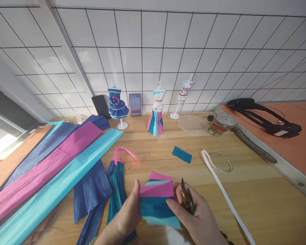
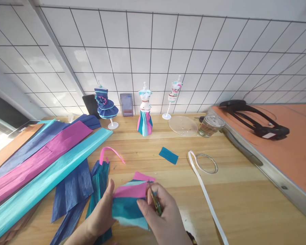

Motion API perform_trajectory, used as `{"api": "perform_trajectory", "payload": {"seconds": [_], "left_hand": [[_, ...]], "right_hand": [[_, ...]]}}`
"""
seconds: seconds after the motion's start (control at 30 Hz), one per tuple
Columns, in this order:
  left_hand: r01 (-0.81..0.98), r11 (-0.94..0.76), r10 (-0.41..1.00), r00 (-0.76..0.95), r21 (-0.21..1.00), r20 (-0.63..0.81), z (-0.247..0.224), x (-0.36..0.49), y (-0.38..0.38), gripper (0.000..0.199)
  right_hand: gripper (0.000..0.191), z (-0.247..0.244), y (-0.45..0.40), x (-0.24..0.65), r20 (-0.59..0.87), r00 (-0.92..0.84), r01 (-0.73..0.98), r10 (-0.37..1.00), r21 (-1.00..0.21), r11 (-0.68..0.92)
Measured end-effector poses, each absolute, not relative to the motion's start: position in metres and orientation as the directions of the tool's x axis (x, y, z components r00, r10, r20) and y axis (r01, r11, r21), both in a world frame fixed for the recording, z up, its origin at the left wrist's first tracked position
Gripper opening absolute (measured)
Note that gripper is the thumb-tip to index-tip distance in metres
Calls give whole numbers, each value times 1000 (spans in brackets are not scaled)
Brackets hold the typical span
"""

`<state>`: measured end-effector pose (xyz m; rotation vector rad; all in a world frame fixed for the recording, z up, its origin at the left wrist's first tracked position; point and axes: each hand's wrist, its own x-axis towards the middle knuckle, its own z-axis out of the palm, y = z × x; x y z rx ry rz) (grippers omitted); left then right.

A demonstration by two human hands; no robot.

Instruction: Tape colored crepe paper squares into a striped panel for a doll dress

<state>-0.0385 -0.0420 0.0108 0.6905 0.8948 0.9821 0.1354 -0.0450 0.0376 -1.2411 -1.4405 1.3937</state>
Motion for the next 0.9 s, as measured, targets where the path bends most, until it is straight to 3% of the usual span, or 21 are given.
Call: {"api": "perform_trajectory", "payload": {"seconds": [0.1, 0.27, 0.5, 0.7, 0.8, 0.9], "left_hand": [[-497, 434, 898, 307, 751, -316, 13, -41, -41, 66], [-657, 471, 882, 342, 589, -325, 18, -48, -38, 20], [-727, 421, 894, 230, 542, -386, 18, -49, -35, 19], [-780, 371, 907, 188, 503, -377, 19, -51, -33, 10], [-793, 357, 906, 166, 494, -389, 21, -51, -31, 11], [-781, 361, 898, 142, 510, -417, 25, -51, -30, 16]], "right_hand": [[34, 33, -51, 134, -86, -338, 162, 937, -986, -32], [30, 22, -48, 133, -122, -375, 262, 919, -965, -21], [23, 16, -42, 133, -137, -330, 374, 934, -927, -4], [39, 22, -34, 127, -263, -232, 123, 936, -963, -240], [45, 23, -32, 126, -405, -269, -49, 874, -900, -433], [42, 24, -31, 128, -455, -312, -115, 834, -853, -509]]}}
